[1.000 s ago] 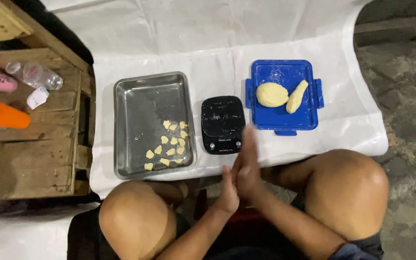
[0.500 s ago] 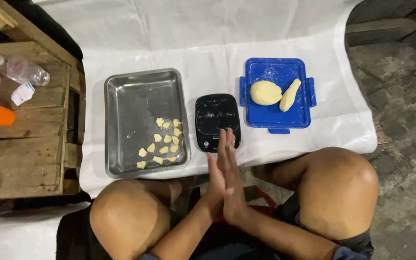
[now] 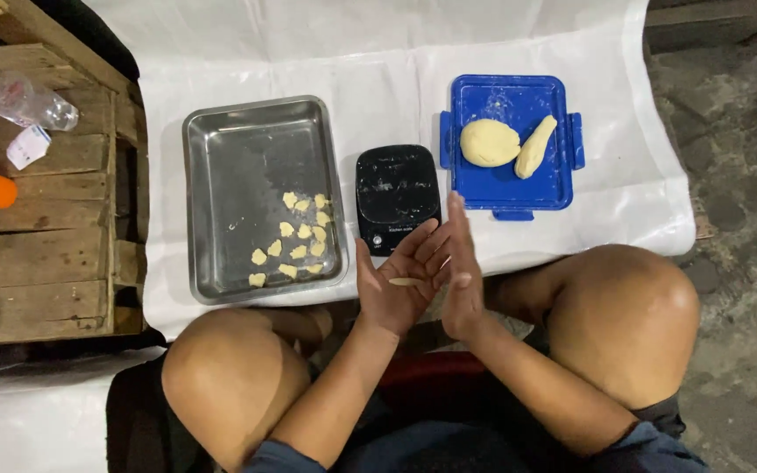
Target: Rolling small pieces of dough into cylindrical shapes using hands and placing them in a container.
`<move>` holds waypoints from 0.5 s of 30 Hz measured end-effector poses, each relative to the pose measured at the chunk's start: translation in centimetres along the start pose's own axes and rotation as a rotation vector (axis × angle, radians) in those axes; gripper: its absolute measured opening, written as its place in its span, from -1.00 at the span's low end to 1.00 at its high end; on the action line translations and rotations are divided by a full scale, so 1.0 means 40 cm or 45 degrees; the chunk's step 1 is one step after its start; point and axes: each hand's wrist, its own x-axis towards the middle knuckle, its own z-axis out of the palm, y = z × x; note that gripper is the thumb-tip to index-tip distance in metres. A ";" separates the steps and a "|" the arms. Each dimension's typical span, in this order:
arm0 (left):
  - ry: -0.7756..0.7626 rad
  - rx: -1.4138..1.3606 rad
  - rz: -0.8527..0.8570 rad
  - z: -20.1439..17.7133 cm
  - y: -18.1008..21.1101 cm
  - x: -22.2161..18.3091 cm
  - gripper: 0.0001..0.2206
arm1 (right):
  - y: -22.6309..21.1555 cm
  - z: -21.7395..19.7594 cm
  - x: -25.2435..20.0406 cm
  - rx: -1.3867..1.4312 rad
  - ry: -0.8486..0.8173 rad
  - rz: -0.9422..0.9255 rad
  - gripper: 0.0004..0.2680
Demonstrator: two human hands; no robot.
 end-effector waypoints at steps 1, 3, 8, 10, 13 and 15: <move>-0.004 -0.004 -0.001 -0.008 -0.001 0.005 0.13 | 0.021 -0.015 -0.017 -0.005 -0.003 -0.001 -0.27; 0.017 -0.050 -0.010 -0.020 0.009 0.013 0.17 | 0.067 -0.035 -0.042 -0.489 -0.094 -0.205 -0.19; 0.214 0.231 -0.025 0.115 -0.008 -0.031 0.05 | 0.047 0.008 -0.068 -0.814 -0.596 -0.560 -0.16; 0.331 0.211 -0.035 0.147 -0.014 -0.034 0.00 | 0.049 0.015 -0.070 -0.984 -0.743 -0.625 -0.16; 0.641 0.165 -0.058 0.134 -0.003 -0.029 -0.14 | 0.072 0.036 -0.084 -1.194 -0.615 -0.500 -0.14; 0.037 0.103 0.074 0.045 0.014 -0.043 -0.17 | 0.079 0.031 -0.138 -0.957 -0.747 -0.575 -0.12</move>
